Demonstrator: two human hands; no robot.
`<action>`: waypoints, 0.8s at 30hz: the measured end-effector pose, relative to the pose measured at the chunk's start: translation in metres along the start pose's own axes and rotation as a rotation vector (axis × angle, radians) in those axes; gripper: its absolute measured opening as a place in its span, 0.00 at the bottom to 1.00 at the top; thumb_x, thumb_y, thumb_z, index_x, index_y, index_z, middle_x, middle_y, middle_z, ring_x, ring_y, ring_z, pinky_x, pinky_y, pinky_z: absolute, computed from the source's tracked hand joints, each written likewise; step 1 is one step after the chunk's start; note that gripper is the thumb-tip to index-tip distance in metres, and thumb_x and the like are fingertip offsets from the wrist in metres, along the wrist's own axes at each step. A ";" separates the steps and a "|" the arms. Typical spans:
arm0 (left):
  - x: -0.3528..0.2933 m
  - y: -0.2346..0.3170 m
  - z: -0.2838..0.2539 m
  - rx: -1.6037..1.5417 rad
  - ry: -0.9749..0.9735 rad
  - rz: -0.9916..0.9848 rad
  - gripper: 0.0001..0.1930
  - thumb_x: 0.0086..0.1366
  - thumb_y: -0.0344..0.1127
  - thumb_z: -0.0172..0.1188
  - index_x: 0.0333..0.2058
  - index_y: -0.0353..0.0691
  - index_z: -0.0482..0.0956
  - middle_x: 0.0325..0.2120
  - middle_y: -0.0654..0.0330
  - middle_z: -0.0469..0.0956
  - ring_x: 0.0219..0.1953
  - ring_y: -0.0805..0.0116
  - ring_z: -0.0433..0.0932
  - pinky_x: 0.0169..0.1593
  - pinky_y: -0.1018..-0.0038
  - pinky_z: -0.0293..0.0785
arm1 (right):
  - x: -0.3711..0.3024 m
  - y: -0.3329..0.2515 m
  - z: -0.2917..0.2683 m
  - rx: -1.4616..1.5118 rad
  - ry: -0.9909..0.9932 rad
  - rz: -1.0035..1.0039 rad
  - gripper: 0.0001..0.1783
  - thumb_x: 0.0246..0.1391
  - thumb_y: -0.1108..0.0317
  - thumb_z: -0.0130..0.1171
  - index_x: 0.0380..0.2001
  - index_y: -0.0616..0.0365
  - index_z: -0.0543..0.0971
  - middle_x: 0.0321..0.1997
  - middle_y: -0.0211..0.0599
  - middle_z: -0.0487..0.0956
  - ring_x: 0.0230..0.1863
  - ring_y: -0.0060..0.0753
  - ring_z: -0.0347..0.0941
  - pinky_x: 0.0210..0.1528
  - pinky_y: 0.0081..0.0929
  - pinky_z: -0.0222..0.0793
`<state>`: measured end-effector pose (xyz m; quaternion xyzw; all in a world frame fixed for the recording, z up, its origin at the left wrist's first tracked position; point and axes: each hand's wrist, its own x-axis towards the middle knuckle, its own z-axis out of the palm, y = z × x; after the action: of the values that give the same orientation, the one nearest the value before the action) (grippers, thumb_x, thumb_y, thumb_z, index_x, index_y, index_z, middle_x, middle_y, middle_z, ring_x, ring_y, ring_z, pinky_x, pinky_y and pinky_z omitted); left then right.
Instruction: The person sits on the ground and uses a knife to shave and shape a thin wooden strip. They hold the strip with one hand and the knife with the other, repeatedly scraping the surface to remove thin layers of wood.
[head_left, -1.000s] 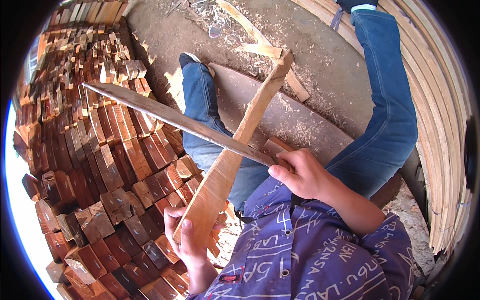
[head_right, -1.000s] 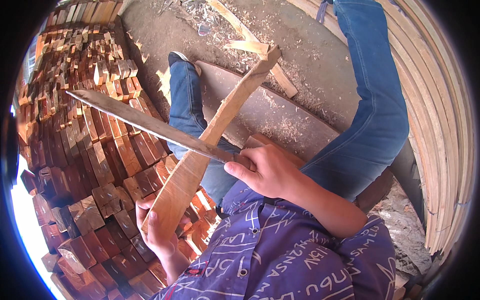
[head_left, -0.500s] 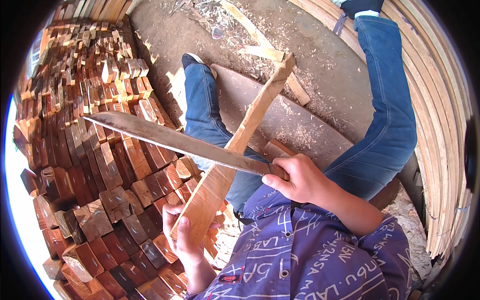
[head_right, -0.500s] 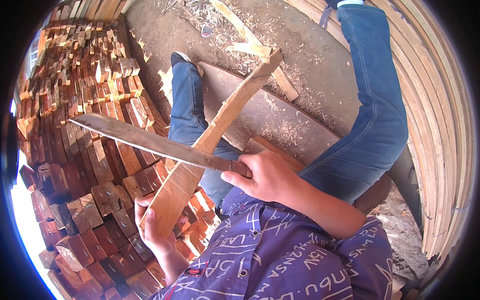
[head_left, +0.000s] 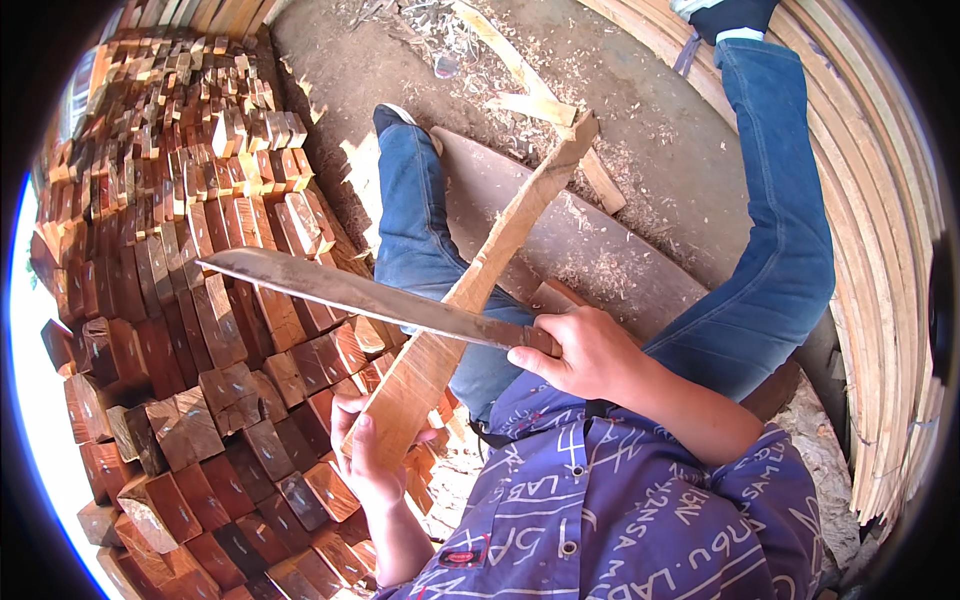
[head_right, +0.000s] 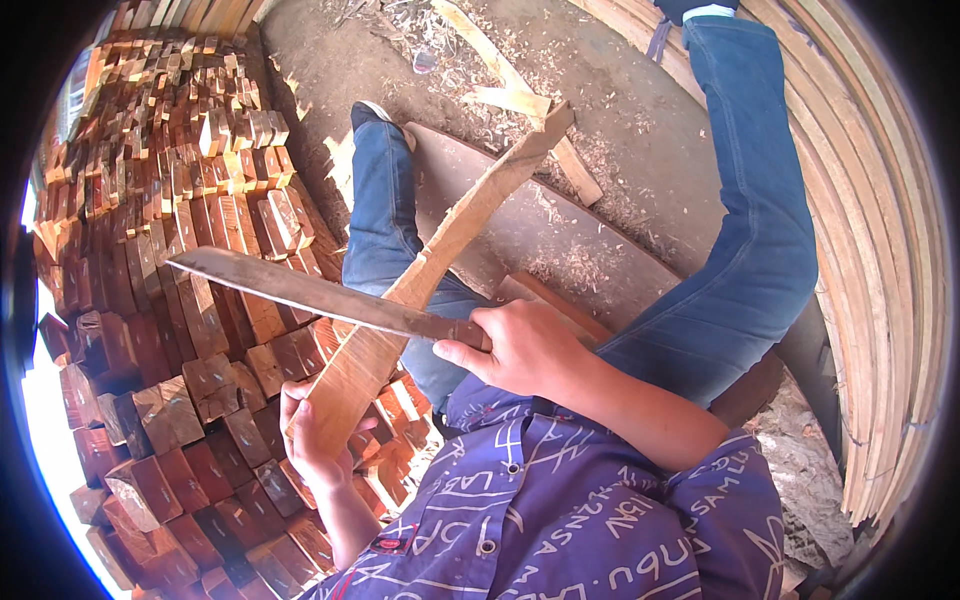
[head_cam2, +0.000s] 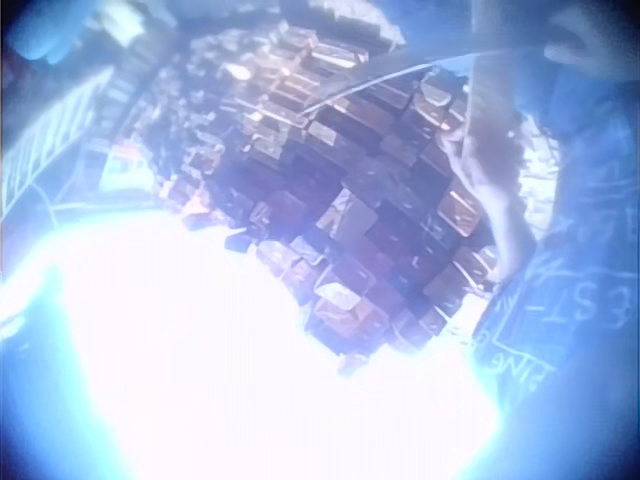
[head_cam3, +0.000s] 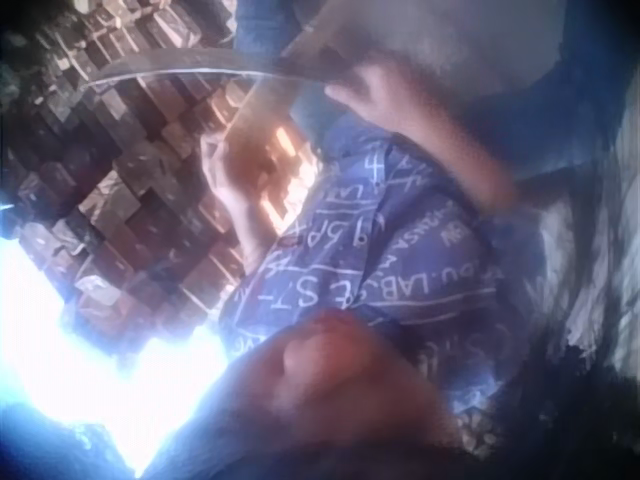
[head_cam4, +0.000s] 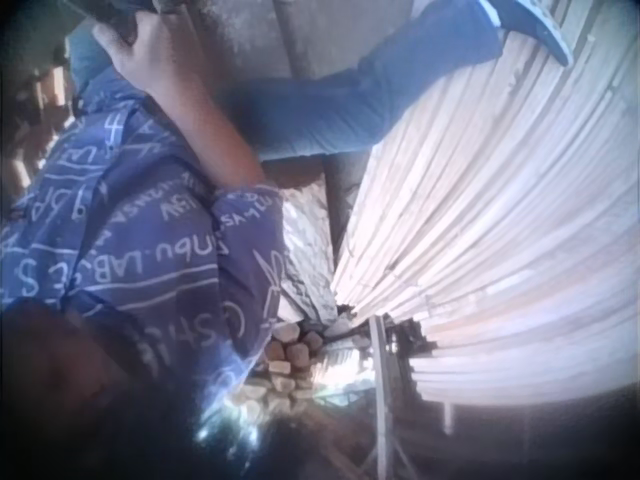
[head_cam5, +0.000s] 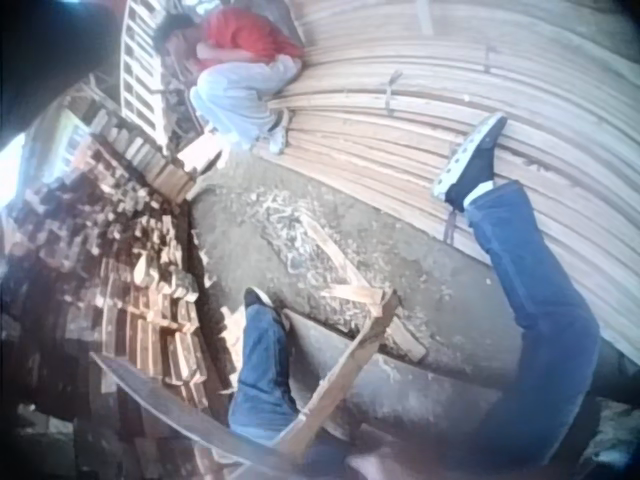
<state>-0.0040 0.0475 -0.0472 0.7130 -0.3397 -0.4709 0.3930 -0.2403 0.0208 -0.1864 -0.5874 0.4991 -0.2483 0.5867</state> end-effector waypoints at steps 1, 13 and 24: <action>0.000 0.001 -0.001 0.006 -0.009 -0.004 0.12 0.67 0.40 0.50 0.41 0.37 0.66 0.37 0.48 0.75 0.35 0.52 0.82 0.26 0.59 0.86 | 0.001 0.002 0.000 0.002 0.017 -0.020 0.30 0.55 0.44 0.60 0.18 0.63 0.76 0.15 0.50 0.75 0.22 0.55 0.75 0.26 0.45 0.69; -0.005 0.006 0.015 -0.013 0.017 0.045 0.12 0.67 0.40 0.51 0.39 0.38 0.65 0.38 0.48 0.75 0.34 0.53 0.82 0.25 0.63 0.86 | 0.018 0.126 -0.008 0.120 0.324 0.391 0.33 0.66 0.44 0.47 0.17 0.63 0.70 0.11 0.34 0.63 0.16 0.27 0.59 0.22 0.37 0.57; -0.015 0.012 0.022 0.085 -0.032 0.029 0.13 0.66 0.39 0.52 0.40 0.36 0.64 0.36 0.49 0.75 0.34 0.54 0.82 0.27 0.61 0.87 | 0.023 0.080 0.016 0.039 0.148 0.193 0.37 0.53 0.35 0.58 0.19 0.67 0.79 0.19 0.57 0.76 0.26 0.59 0.77 0.30 0.47 0.72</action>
<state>-0.0313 0.0496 -0.0362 0.7163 -0.3759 -0.4619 0.3637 -0.2415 0.0222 -0.2713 -0.5051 0.5904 -0.2428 0.5808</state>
